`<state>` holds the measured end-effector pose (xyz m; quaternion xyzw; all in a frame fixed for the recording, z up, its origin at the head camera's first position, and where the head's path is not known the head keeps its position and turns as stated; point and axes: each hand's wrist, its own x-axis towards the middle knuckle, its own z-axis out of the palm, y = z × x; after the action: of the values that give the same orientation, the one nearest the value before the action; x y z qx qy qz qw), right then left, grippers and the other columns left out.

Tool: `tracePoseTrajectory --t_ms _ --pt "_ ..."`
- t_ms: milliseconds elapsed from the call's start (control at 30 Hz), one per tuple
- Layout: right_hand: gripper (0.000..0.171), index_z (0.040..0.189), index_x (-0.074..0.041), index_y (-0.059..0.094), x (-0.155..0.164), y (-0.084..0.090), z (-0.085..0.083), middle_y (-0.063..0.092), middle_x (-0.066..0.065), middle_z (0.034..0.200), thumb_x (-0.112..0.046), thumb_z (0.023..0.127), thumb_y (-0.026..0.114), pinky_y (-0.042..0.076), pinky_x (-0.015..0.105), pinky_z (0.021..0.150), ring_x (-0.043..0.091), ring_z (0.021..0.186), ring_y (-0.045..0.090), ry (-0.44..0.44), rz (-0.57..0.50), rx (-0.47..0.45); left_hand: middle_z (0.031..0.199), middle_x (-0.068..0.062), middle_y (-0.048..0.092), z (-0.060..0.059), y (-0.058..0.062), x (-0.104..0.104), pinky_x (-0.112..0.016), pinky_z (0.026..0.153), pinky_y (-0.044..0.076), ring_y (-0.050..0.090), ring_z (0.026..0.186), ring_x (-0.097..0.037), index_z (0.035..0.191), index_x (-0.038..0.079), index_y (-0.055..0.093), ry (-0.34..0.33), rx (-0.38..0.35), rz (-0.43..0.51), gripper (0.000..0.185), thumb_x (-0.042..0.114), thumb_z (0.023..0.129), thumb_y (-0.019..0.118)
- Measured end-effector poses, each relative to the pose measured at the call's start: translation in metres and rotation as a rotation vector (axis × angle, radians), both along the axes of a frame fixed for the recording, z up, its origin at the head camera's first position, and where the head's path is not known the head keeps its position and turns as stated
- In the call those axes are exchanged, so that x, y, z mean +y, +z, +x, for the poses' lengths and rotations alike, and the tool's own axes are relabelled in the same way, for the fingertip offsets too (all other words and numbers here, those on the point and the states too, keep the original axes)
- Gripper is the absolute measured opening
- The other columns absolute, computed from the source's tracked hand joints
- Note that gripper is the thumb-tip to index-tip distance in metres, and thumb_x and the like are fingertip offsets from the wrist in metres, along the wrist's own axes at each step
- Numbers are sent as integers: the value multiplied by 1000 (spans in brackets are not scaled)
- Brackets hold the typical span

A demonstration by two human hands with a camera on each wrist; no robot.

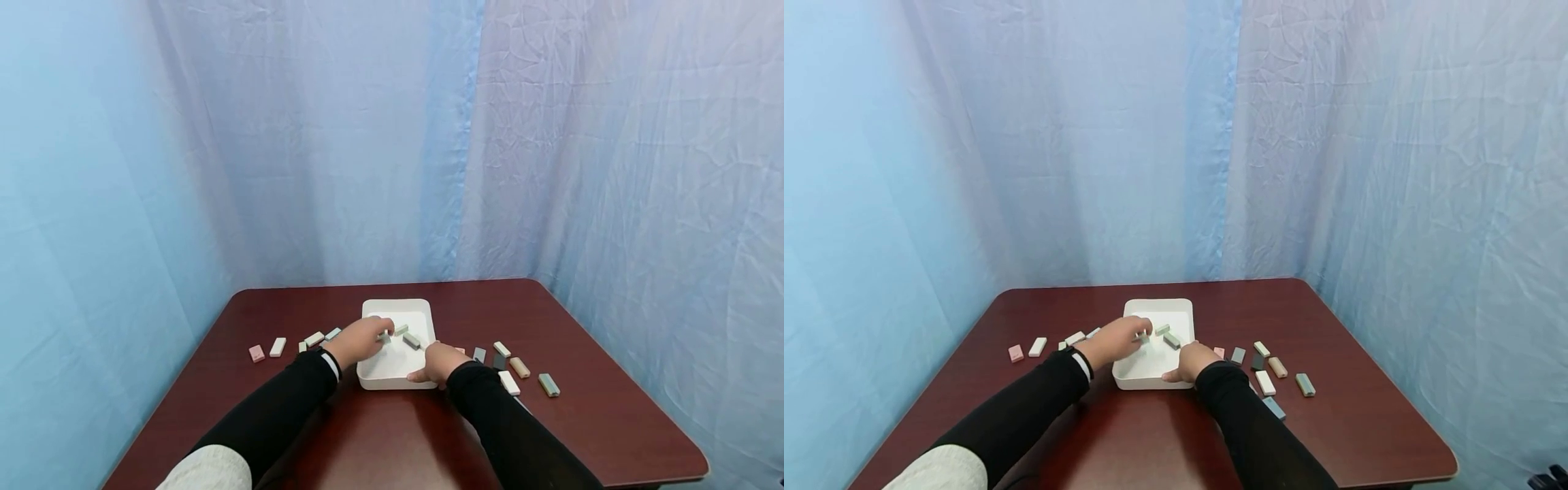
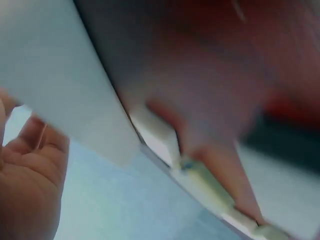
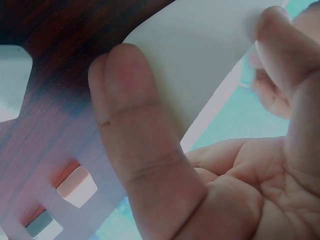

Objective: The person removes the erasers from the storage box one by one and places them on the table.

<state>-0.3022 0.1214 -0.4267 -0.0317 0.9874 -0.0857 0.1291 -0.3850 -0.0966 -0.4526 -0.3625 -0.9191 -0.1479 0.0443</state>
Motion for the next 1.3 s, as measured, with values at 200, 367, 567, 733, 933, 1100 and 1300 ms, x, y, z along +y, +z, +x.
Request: tracePoseTrajectory --t_ms 200,367,567,733,933,1100,1300 --pt "57 72 -6 66 1 1 1 61 5 58 -58 91 79 51 40 83 20 55 59 0 -28 -1 114 -5 67 -10 12 -33 -34 84 53 60 96 -18 126 13 78 149 12 60 26 6 103 67" --pt "57 72 -5 66 2 3 4 59 5 57 -56 92 79 50 48 98 20 54 60 4 -30 5 117 -9 67 -20 18 -74 -37 85 54 63 99 -21 123 11 79 248 31 121 26 4 102 66" --pt "55 73 -5 66 2 5 3 62 7 59 -55 93 78 48 50 100 21 60 61 1 -35 -4 128 -23 65 -28 16 -121 -46 87 55 66 112 -36 132 4 74 427 4 150 34 -3 104 55" --pt "56 74 -5 68 3 -1 -2 66 10 61 -56 92 79 47 54 108 24 64 63 -7 -48 -9 132 -26 65 -27 2 -140 -48 93 57 64 119 -41 132 1 73 498 -52 58 36 -6 103 53" --pt "56 73 -5 67 3 -7 -3 63 8 57 -56 92 79 47 56 110 25 64 63 3 -49 -6 124 -25 74 -23 -10 -149 -52 102 56 66 122 -43 124 -6 75 489 -34 -38 28 -5 103 56" --pt "56 72 -5 67 3 -6 -2 65 9 59 -56 92 79 47 55 110 26 65 63 3 -39 2 121 -26 76 -21 -10 -148 -53 101 57 71 116 -42 120 -7 76 484 -48 -77 26 -4 105 55" --pt "56 73 -5 67 3 -6 -3 63 8 58 -57 92 78 48 52 107 24 63 63 -1 -36 0 81 -19 73 -12 -4 -138 -48 84 61 73 82 -34 81 -1 74 439 -1 -178 27 -6 102 58"
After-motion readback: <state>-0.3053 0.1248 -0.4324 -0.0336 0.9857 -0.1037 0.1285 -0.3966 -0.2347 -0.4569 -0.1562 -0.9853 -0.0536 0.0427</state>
